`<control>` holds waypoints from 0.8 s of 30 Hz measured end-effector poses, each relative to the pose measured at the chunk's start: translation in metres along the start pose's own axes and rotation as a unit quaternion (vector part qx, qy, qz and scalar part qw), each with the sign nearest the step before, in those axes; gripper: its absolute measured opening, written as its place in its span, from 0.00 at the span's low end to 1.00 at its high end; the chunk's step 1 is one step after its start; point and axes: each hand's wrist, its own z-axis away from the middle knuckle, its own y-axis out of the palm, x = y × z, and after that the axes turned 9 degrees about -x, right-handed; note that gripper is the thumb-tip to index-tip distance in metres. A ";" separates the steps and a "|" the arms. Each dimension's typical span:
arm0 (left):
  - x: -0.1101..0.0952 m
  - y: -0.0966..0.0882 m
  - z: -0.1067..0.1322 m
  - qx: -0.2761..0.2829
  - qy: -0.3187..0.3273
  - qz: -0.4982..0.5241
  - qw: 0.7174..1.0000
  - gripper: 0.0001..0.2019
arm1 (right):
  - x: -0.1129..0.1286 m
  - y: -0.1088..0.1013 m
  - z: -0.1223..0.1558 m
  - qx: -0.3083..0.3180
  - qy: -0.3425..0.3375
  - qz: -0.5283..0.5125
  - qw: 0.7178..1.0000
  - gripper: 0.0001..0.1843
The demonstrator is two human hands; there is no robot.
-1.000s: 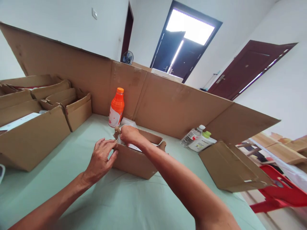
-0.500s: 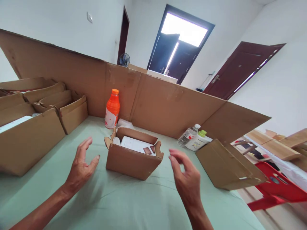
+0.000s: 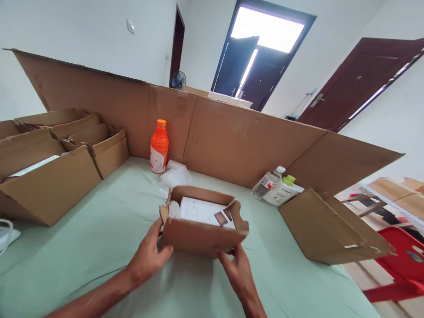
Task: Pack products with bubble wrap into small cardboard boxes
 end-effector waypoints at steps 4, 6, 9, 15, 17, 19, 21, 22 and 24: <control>0.023 -0.027 0.069 -0.034 -0.008 -0.024 0.999 0.40 | -0.010 0.006 0.012 0.071 -0.022 -0.016 0.997 0.27; 0.037 -0.049 0.092 -0.112 -0.039 -0.046 0.992 0.37 | 0.007 0.037 0.004 0.124 -0.071 -0.047 0.989 0.27; 0.050 -0.082 0.103 -0.221 -0.095 -0.058 0.969 0.35 | 0.052 0.105 -0.024 0.207 -0.182 -0.108 0.955 0.29; 0.047 -0.111 0.043 -0.258 -0.063 -0.036 0.963 0.39 | 0.103 0.231 -0.062 0.164 -0.257 -0.100 0.947 0.36; 0.045 -0.108 0.020 -0.255 -0.054 -0.025 0.965 0.38 | 0.095 0.252 -0.055 0.172 -0.264 -0.096 0.944 0.40; 0.043 -0.103 0.003 -0.239 -0.054 -0.009 0.970 0.35 | 0.082 0.262 -0.042 0.195 -0.291 -0.090 0.932 0.44; 0.044 -0.098 -0.007 -0.223 -0.054 0.007 0.973 0.34 | 0.076 0.269 -0.030 0.215 -0.334 -0.067 0.915 0.48; 0.046 -0.096 -0.012 -0.222 -0.053 0.012 0.974 0.34 | 0.078 0.272 -0.026 0.216 -0.350 -0.049 0.910 0.50; 0.051 -0.094 -0.022 -0.223 -0.053 0.014 0.973 0.33 | 0.091 0.282 -0.024 0.201 -0.353 -0.002 0.914 0.52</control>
